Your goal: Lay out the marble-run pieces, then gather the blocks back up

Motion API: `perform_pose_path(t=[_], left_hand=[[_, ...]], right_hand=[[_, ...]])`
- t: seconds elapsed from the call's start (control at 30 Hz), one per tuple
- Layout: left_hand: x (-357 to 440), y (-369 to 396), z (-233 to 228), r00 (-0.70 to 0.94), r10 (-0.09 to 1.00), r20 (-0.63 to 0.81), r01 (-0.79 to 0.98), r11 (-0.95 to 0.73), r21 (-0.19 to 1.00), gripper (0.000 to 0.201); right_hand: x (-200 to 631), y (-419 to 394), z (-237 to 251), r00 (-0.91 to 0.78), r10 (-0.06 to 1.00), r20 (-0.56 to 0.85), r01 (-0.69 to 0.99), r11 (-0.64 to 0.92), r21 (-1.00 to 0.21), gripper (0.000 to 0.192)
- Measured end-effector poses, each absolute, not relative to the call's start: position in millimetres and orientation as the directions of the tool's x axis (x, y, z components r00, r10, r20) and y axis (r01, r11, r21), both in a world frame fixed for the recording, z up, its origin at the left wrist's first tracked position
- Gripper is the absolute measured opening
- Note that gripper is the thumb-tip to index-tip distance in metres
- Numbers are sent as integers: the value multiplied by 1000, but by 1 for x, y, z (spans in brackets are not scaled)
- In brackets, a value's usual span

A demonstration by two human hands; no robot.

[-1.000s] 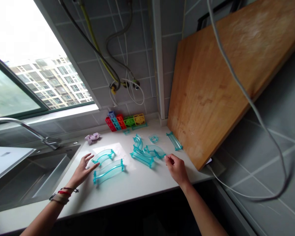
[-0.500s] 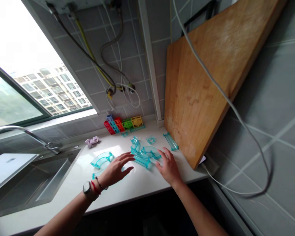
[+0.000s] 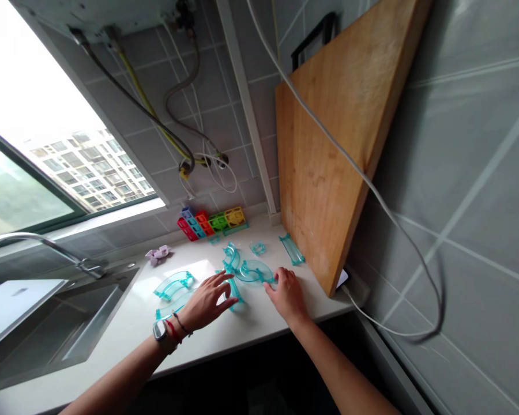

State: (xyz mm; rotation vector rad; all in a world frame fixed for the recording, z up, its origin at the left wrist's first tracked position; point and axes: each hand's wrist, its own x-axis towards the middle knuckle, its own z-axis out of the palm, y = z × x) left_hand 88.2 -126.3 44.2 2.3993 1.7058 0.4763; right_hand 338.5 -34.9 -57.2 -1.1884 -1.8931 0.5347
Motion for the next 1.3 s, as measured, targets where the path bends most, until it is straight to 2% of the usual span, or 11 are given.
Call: perform_pose_path(t=[0.17, 0.4, 0.5, 0.63, 0.73, 0.83, 0.97, 1.1, 1.2, 1.3], left_hand=[[105, -115, 49, 288, 940, 181, 886, -333, 321, 20], [138, -94, 38, 269, 949, 163, 894, -309, 325, 20], [143, -91, 32, 254, 955, 156, 897, -293, 331, 27], [143, -90, 27, 242, 962, 126, 898, -271, 346, 35], [144, -88, 26, 224, 968, 116, 896, -251, 367, 33], [148, -83, 26, 200, 972, 123, 882, -234, 408, 22], [155, -78, 28, 166, 976, 139, 828, -215, 519, 15], [163, -82, 35, 132, 979, 156, 685, -204, 700, 9], [172, -91, 40, 71, 983, 169, 492, -182, 851, 10], [183, -99, 38, -46, 989, 139, 212, -126, 969, 16]], right_hand=[[339, -36, -57, -197, 895, 400, 478, 444, -758, 41], [345, -35, -49, -163, 926, 340, 337, 376, -863, 32], [354, -33, -46, -122, 946, 300, 238, 321, -917, 33], [366, -30, -45, -41, 974, 221, 68, 223, -972, 48], [370, -28, -46, -22, 987, 162, -68, 160, -985, 54], [369, -27, -46, -32, 993, 114, -177, 106, -978, 55], [366, -25, -44, -46, 997, 61, -271, 47, -961, 53], [366, -20, -43, -57, 998, -1, -327, -20, -945, 49], [369, -18, -42, -84, 995, -55, -381, -84, -921, 46], [374, -17, -40, -137, 986, -93, -439, -145, -887, 51]])
